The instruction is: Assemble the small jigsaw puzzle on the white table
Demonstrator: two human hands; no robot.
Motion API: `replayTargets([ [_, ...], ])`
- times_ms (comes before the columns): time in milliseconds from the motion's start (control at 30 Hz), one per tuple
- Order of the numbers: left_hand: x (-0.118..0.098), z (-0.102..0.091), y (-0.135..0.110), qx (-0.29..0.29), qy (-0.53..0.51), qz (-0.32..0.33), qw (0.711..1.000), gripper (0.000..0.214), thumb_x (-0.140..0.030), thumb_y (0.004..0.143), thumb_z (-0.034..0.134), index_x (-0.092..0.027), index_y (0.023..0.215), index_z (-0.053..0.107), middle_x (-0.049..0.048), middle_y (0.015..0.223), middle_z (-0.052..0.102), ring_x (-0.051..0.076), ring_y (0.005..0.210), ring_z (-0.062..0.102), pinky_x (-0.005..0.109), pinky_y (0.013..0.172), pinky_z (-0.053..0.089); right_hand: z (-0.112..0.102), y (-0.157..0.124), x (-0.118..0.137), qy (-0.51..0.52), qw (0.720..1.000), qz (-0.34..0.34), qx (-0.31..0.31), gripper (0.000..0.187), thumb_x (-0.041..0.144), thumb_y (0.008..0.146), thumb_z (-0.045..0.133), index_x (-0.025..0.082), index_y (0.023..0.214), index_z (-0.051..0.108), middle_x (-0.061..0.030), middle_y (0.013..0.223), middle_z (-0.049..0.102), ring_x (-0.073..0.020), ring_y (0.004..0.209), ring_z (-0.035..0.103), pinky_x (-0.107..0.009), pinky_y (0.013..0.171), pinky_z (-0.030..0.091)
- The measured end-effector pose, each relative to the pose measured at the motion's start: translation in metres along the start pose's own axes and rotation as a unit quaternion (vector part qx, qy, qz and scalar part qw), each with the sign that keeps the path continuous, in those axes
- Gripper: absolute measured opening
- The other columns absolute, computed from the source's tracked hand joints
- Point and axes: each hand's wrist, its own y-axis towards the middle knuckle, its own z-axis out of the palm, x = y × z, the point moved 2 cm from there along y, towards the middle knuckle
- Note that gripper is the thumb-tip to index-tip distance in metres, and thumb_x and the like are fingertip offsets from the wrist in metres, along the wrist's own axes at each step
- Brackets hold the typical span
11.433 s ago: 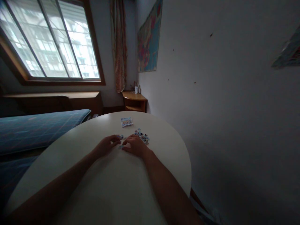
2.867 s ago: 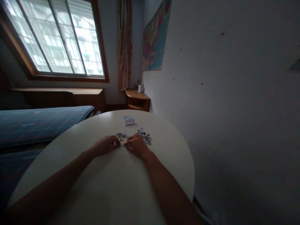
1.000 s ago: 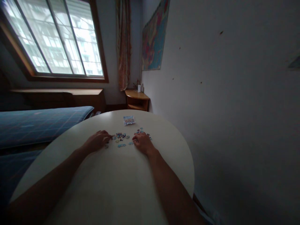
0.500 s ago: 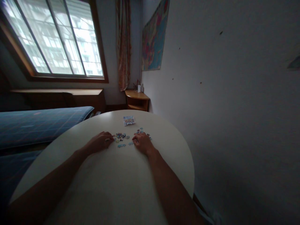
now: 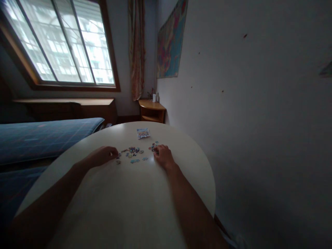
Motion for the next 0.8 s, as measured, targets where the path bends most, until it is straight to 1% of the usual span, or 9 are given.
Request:
replayTargets([
  [100, -0.001, 0.005, 0.001, 0.05, -0.03, 0.015, 0.998, 0.031, -0.049, 0.078, 0.062, -0.023, 0.092, 0.072, 0.004, 0.093, 0.074, 0.02, 0.078, 0.066, 0.027, 0.066, 0.043, 0.001, 0.0, -0.006, -0.008, 0.999, 0.038, -0.012, 0.025, 0.024, 0.086, 0.062, 0.019, 0.11, 0.07, -0.009, 0.116, 0.067, -0.0212, 0.111, 0.057, -0.033, 0.101, 0.041],
  [167, 0.0, 0.008, 0.001, 0.061, -0.038, 0.018, 0.997, 0.033, -0.051, 0.075, 0.064, -0.022, 0.091, 0.072, 0.0043, 0.093, 0.074, 0.02, 0.078, 0.065, 0.027, 0.066, 0.043, 0.001, 0.001, -0.01, -0.009, 0.998, 0.052, -0.019, 0.025, 0.022, 0.087, 0.061, 0.017, 0.11, 0.069, -0.0103, 0.115, 0.068, -0.0208, 0.111, 0.058, -0.032, 0.102, 0.04],
  [267, 0.002, 0.01, 0.002, 0.05, -0.031, 0.013, 0.998, 0.027, -0.046, 0.077, 0.063, -0.022, 0.088, 0.072, 0.0044, 0.093, 0.074, 0.02, 0.079, 0.066, 0.027, 0.067, 0.043, 0.0, 0.003, -0.015, 0.0, 0.998, 0.053, -0.025, 0.026, 0.019, 0.088, 0.06, 0.014, 0.112, 0.069, -0.0119, 0.115, 0.068, -0.02, 0.111, 0.059, -0.031, 0.104, 0.039],
  [333, 0.002, 0.009, 0.002, 0.04, -0.026, 0.009, 0.999, 0.024, -0.042, 0.079, 0.06, -0.023, 0.089, 0.072, 0.0043, 0.094, 0.074, 0.02, 0.08, 0.066, 0.028, 0.068, 0.044, -0.001, 0.004, -0.018, 0.012, 0.998, 0.052, -0.031, 0.026, 0.017, 0.087, 0.06, 0.014, 0.112, 0.069, -0.0115, 0.115, 0.069, -0.0194, 0.111, 0.059, -0.031, 0.104, 0.039],
  [600, 0.003, 0.002, -0.002, -0.012, -0.007, -0.022, 1.0, 0.024, -0.033, 0.08, 0.059, -0.025, 0.099, 0.072, 0.0044, 0.098, 0.074, 0.022, 0.086, 0.068, 0.029, 0.071, 0.046, -0.006, 0.004, -0.025, 0.056, 0.997, 0.048, -0.02, 0.028, 0.006, 0.086, 0.055, 0.014, 0.109, 0.069, -0.0109, 0.11, 0.073, -0.0186, 0.101, 0.066, -0.032, 0.098, 0.046],
  [800, 0.0, 0.002, -0.003, -0.009, 0.007, -0.039, 0.999, 0.024, -0.033, 0.082, 0.057, -0.027, 0.099, 0.074, 0.0045, 0.099, 0.075, 0.022, 0.088, 0.069, 0.029, 0.073, 0.048, -0.005, 0.006, -0.028, 0.086, 0.994, 0.058, -0.02, 0.037, 0.0, 0.082, 0.052, 0.017, 0.11, 0.068, -0.008, 0.105, 0.074, -0.0167, 0.097, 0.068, -0.029, 0.094, 0.048],
])
